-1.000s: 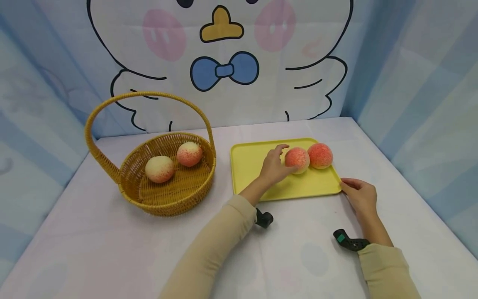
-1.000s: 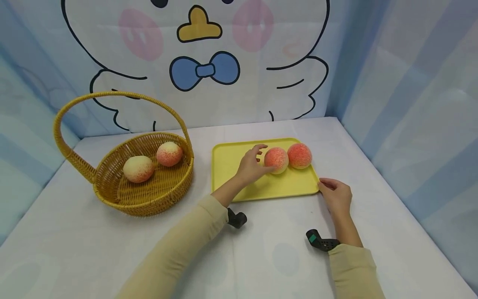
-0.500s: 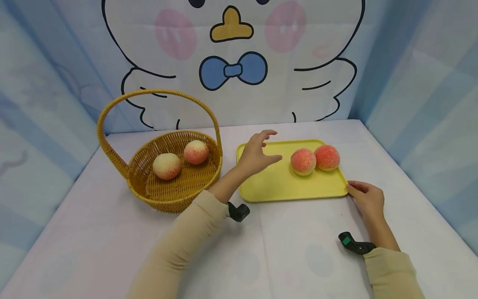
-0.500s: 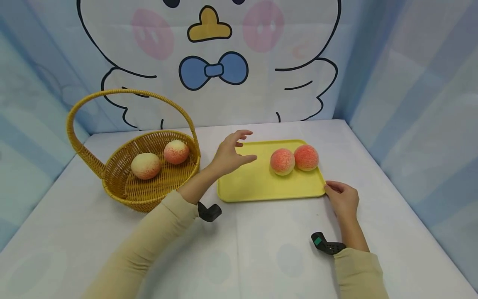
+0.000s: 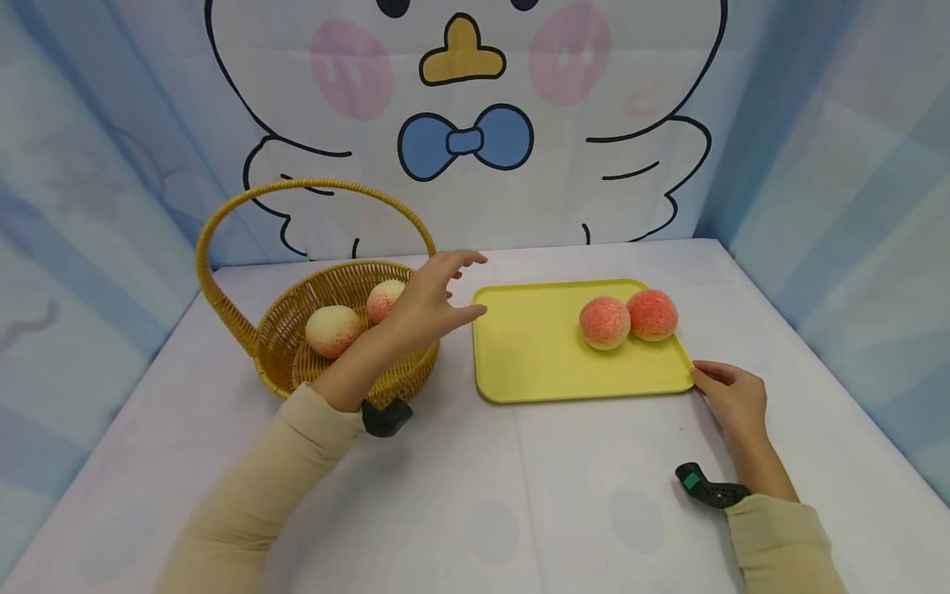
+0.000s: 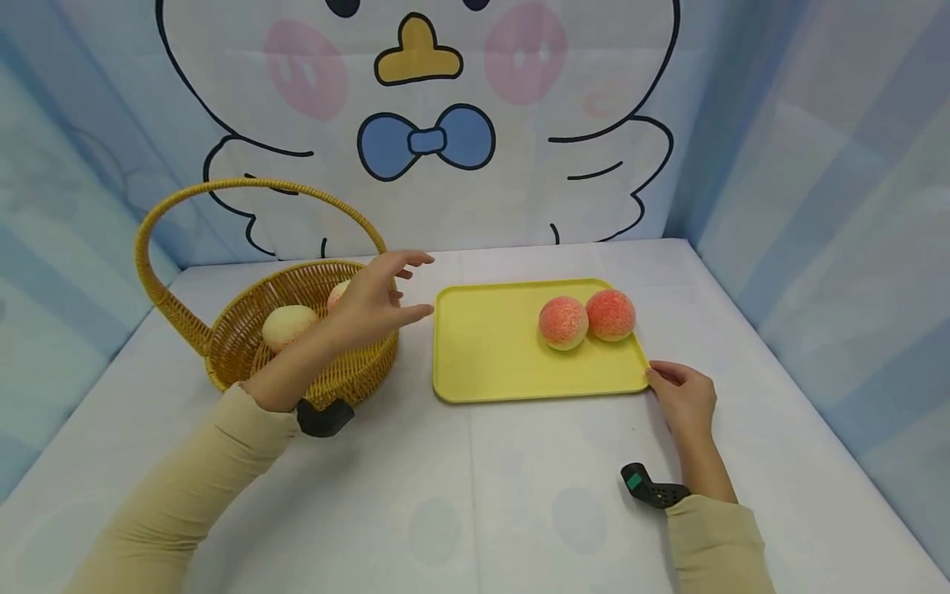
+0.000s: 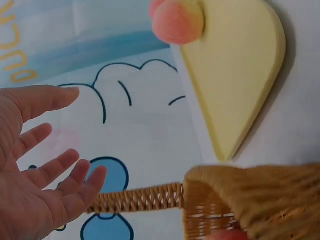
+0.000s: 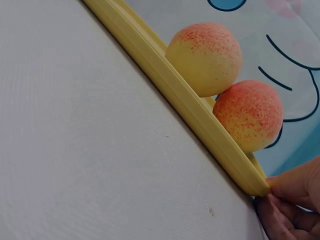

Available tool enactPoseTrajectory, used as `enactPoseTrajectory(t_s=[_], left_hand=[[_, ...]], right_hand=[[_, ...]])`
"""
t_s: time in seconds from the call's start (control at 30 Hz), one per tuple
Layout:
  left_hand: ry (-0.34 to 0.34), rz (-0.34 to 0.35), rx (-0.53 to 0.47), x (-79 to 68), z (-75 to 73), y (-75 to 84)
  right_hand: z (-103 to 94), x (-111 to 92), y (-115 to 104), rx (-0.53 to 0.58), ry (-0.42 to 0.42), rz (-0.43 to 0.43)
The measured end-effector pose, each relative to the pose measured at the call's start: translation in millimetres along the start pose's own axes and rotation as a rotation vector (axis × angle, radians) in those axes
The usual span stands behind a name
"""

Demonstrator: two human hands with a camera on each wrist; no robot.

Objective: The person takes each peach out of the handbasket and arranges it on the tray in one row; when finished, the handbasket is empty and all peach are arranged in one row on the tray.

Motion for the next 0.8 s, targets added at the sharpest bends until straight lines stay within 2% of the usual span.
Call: enactPoseTrajectory(t_s=[0.27, 0.47, 0.63, 0.8], left_hand=[[-0.018, 0.053, 0.060, -18.4, -31.3, -24.9], [-0.039, 0.116, 0.097, -24.0, -36.8, -37.9], [-0.082, 0.105, 0.056, -22.4, -38.0, -58.8], [-0.137, 0.027, 0.036, -15.9, -38.5, -84.0]], right_hand=[[-0.4, 2, 1, -0.030, 0.011, -0.021], [-2.5, 2, 3, -0.028, 0.014, -0.014], [-2.2, 2, 2, -0.021, 0.015, -0.025], [-1.2, 0, 0, -0.032, 0.008, -0.034]])
Point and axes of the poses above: each hand's wrist, its own x-axis towards the middle knuckle, its own z-axis out of the palm, y = z × x, the point moved 6 cm from there along x, towards the middle knuckle, and after that the axes turned 9 degrees about x, right-handed, at the moved point
